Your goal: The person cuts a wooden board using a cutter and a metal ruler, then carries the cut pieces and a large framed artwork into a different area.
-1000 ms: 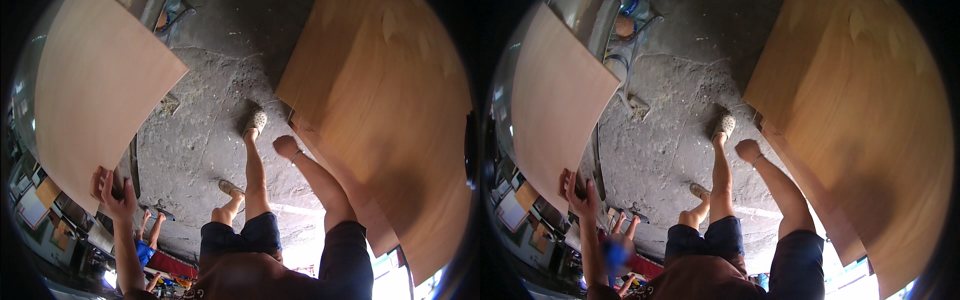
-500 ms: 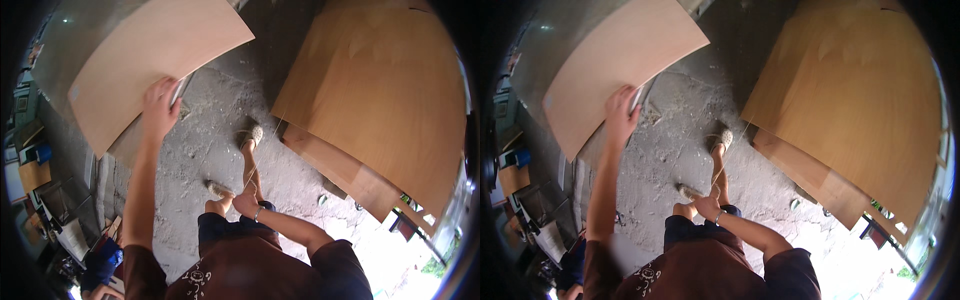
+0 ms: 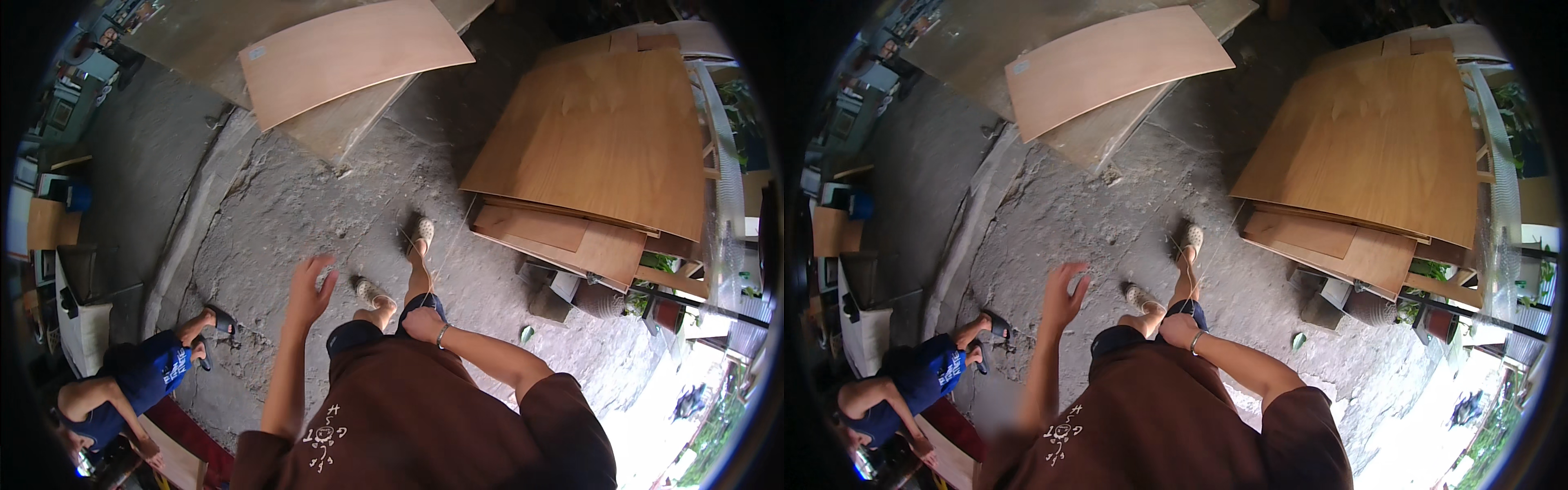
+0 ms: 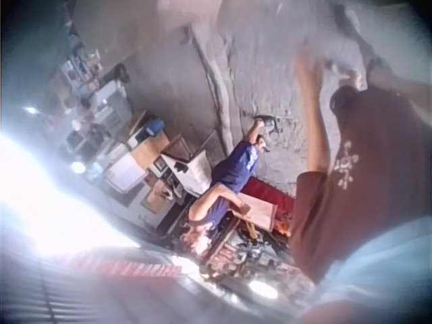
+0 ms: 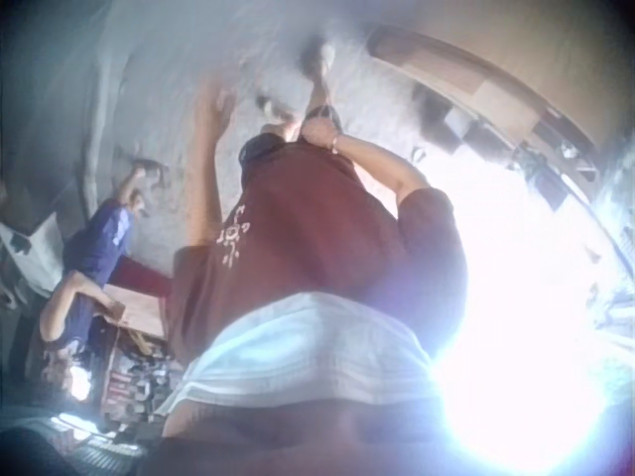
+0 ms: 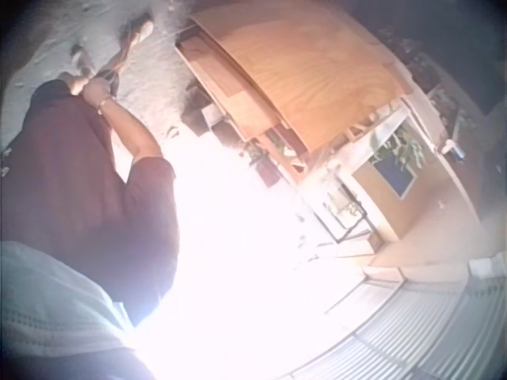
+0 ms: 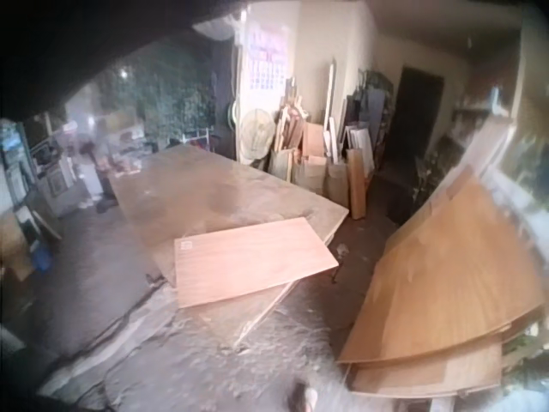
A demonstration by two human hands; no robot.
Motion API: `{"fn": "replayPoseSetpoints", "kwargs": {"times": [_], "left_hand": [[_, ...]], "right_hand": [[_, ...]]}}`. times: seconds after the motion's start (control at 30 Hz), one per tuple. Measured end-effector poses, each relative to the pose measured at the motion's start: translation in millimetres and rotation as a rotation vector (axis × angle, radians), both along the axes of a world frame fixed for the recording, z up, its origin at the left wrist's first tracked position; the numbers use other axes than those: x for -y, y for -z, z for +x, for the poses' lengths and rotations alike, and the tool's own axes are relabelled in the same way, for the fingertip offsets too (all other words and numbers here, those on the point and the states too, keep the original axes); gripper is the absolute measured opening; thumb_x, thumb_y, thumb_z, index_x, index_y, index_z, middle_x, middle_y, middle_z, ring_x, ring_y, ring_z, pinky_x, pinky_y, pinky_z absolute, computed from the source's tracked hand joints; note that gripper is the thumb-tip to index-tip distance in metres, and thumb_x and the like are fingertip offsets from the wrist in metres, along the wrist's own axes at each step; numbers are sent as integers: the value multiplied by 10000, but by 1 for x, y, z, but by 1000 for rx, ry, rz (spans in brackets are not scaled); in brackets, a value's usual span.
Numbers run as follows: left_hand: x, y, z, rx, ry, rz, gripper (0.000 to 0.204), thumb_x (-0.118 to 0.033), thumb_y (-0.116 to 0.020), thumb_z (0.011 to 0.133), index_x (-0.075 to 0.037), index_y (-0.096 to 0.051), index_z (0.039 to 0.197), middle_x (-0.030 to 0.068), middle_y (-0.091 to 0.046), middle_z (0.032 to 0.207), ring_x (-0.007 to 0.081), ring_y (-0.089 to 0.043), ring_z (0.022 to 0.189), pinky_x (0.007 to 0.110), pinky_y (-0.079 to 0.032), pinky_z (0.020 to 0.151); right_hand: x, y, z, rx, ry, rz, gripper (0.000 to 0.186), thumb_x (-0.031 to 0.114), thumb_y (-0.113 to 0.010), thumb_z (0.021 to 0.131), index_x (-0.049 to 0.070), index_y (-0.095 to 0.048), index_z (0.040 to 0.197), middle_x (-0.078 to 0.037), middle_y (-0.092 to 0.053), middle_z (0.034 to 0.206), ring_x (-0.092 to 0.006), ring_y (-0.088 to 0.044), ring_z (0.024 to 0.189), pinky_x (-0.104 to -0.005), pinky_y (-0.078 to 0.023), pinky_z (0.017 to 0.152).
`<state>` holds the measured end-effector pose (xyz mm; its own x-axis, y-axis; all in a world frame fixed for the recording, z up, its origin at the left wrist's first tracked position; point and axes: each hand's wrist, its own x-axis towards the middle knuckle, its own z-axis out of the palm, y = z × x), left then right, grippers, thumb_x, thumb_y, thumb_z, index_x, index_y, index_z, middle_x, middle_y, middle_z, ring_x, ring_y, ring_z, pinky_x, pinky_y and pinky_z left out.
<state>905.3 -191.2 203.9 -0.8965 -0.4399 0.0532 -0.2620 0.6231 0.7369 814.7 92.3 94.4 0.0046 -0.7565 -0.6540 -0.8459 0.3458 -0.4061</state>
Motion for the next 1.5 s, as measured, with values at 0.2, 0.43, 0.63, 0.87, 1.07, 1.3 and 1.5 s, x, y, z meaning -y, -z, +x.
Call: {"fn": "replayPoseSetpoints", "kwargs": {"times": [0.2,0.43,0.63,0.87,1.07,1.3,1.5], "left_hand": [[-18,37,176,72,-501,341,229,-181,-620,933,-24,-658,1096,125,-689,1013,234,-651,931,331,-493,832],[-17,23,280,-8,-966,491,275,-249,-576,976,-40,-655,1137,102,-693,1032,188,-649,954,317,-495,856],[68,-49,263,-477,-891,369,581,-514,-462,974,-56,-543,1322,121,-572,1316,244,-508,1249,373,-363,1055],[222,-89,205,-657,-460,479,941,-695,-627,781,-64,-394,1439,116,-496,1416,252,-417,1359,412,-282,1133],[348,-86,190,-369,-535,609,343,-310,-733,865,-43,-653,1066,51,-659,990,141,-607,951,317,-471,871],[476,-76,289,-519,-901,726,200,-240,-675,922,-47,-633,886,7,-619,822,93,-563,738,261,-469,706],[604,-77,374,-755,-1093,566,229,-272,-605,970,-56,-605,896,13,-614,847,113,-572,773,271,-470,763]], "right_hand": [[21,-15,54,278,-86,-101,224,256,-558,808,77,-691,783,-173,-689,792,-363,-679,743,-484,-520,634],[211,-96,31,-29,-385,-258,361,361,-563,900,50,-693,769,-159,-679,779,-367,-670,766,-476,-531,669],[367,-289,97,319,-716,-532,327,347,-610,909,30,-545,863,-162,-603,845,-371,-605,842,-459,-491,718],[541,-401,113,543,-763,-1099,168,194,-590,953,32,-557,982,-138,-582,861,-321,-571,753,-383,-465,684],[691,-449,93,614,-629,-1282,187,201,-588,955,18,-558,933,-117,-557,692,-236,-532,586,-342,-428,565],[882,-434,52,636,-225,-1376,212,191,-521,1002,19,-644,1006,22,-482,736,-67,-435,662,-228,-375,608],[1059,-370,64,570,-183,-1309,270,230,-507,1017,12,-656,962,41,-506,709,-64,-437,666,-224,-355,597]]}}
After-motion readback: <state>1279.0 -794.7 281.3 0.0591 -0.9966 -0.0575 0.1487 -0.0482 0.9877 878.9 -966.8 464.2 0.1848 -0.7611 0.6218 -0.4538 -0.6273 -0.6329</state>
